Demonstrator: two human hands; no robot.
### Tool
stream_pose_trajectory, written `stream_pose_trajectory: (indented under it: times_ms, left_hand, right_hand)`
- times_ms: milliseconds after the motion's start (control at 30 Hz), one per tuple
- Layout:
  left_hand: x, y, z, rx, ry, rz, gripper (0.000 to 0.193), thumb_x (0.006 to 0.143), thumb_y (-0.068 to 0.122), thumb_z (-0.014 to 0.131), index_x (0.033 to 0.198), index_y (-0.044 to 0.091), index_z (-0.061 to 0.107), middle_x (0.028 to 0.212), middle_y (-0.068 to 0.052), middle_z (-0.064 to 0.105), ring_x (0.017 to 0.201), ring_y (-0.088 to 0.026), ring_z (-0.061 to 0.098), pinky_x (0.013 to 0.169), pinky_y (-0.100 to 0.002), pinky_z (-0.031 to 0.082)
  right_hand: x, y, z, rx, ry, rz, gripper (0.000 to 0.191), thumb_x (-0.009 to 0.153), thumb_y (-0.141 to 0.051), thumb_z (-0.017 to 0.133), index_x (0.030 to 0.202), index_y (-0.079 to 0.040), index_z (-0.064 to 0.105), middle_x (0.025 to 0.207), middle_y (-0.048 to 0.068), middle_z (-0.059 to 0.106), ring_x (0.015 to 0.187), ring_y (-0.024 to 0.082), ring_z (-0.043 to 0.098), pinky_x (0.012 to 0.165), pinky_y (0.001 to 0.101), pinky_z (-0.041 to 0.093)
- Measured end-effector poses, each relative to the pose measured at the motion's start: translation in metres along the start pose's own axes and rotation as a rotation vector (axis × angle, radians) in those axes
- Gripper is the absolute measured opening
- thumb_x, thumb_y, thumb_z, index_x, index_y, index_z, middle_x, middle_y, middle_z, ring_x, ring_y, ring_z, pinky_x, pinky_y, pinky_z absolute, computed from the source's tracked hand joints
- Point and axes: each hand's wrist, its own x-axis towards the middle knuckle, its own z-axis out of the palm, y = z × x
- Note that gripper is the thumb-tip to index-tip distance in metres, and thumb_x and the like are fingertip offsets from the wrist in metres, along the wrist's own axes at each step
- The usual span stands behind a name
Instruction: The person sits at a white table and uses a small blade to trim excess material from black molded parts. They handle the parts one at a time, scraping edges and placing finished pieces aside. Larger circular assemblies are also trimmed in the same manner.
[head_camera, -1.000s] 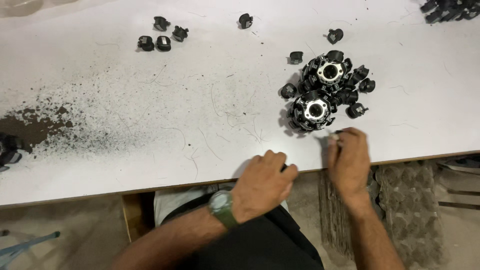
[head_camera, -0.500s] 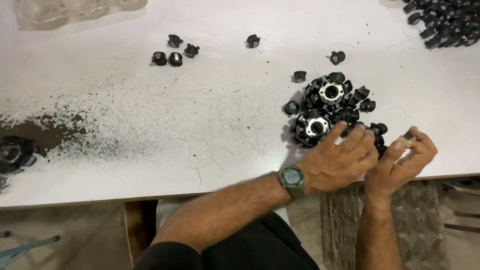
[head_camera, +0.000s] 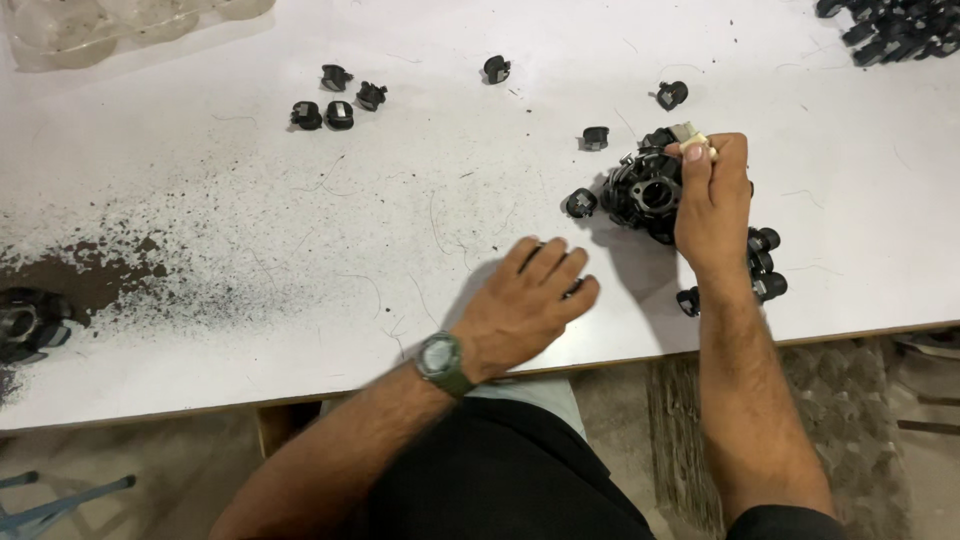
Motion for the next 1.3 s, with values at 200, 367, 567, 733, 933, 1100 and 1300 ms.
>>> stream_pose_trajectory:
  times_ms: [200,367,567,733,933,1100,1300]
  left_hand:
    - [-0.036,-0.057,-0.023,0.11,-0.028,-0.133,0.039,0.094,0.02,0.074,0.13,0.013,0.059,0.139,-0.017,0.054,0.133,-0.032,0.047,0.115,-0.053,0.036]
    - [-0.022,-0.05,-0.033,-0.093,0.003,-0.381,0.091,0.075,0.047,0.083,0.146,0.006,0.043,0.152,-0.027,0.035,0.143,-0.043,0.031,0.118,-0.063,0.022]
    - [0.003,0.01,-0.018,-0.317,0.068,-0.386,0.099,0.076,0.036,0.085,0.157,0.013,0.033,0.154,-0.02,0.038,0.139,-0.039,0.041,0.115,-0.056,0.039]
    - [-0.024,0.0,-0.022,-0.362,0.03,-0.426,0.099,0.07,0.034,0.088,0.151,0.014,0.035,0.139,-0.02,0.045,0.125,-0.039,0.051,0.097,-0.055,0.048]
    - [-0.054,-0.022,-0.042,-0.22,0.103,-0.446,0.094,0.074,0.033,0.088,0.15,0.012,0.036,0.135,-0.02,0.047,0.119,-0.039,0.054,0.095,-0.056,0.05]
    - [-0.059,-0.024,-0.046,-0.21,0.107,-0.457,0.096,0.073,0.033,0.088,0.149,0.011,0.035,0.135,-0.021,0.046,0.119,-0.039,0.054,0.094,-0.056,0.05]
    - [-0.051,-0.019,-0.046,-0.225,0.052,-0.491,0.1,0.073,0.032,0.088,0.153,0.013,0.031,0.138,-0.02,0.044,0.124,-0.04,0.051,0.099,-0.057,0.048]
  right_hand:
    - [-0.02,-0.007,0.015,-0.121,0.064,-0.073,0.023,0.122,-0.023,0.043,0.113,-0.002,0.048,0.101,0.01,0.071,0.073,0.01,0.052,0.062,0.0296,0.043]
    - [-0.042,-0.035,0.031,-0.102,0.059,0.034,0.023,0.117,-0.023,0.044,0.108,-0.003,0.049,0.097,0.007,0.071,0.062,0.011,0.048,0.049,0.0321,0.038]
    - [-0.089,-0.064,0.045,-0.066,-0.05,0.156,0.025,0.113,-0.024,0.047,0.112,0.0,0.051,0.08,0.011,0.064,0.066,0.015,0.059,0.059,0.0348,0.047]
    - [-0.078,-0.055,0.04,0.089,0.001,0.066,0.02,0.114,-0.022,0.047,0.118,-0.005,0.056,0.11,0.014,0.065,0.096,0.022,0.065,0.084,0.0393,0.056]
    - [-0.04,-0.052,0.093,-0.48,-0.317,-0.571,0.027,0.099,-0.019,0.058,0.123,-0.006,0.06,0.126,0.013,0.065,0.14,0.036,0.049,0.119,0.0693,0.02]
    - [0.008,-0.047,0.115,-0.72,-0.445,-0.487,0.034,0.109,-0.031,0.049,0.117,0.0,0.061,0.142,0.022,0.057,0.148,0.04,0.035,0.119,0.0717,0.009]
    - [0.065,-0.013,0.093,-0.729,-0.395,-0.394,0.044,0.11,-0.029,0.042,0.129,0.006,0.061,0.146,0.025,0.055,0.15,0.044,0.029,0.117,0.0755,0.004]
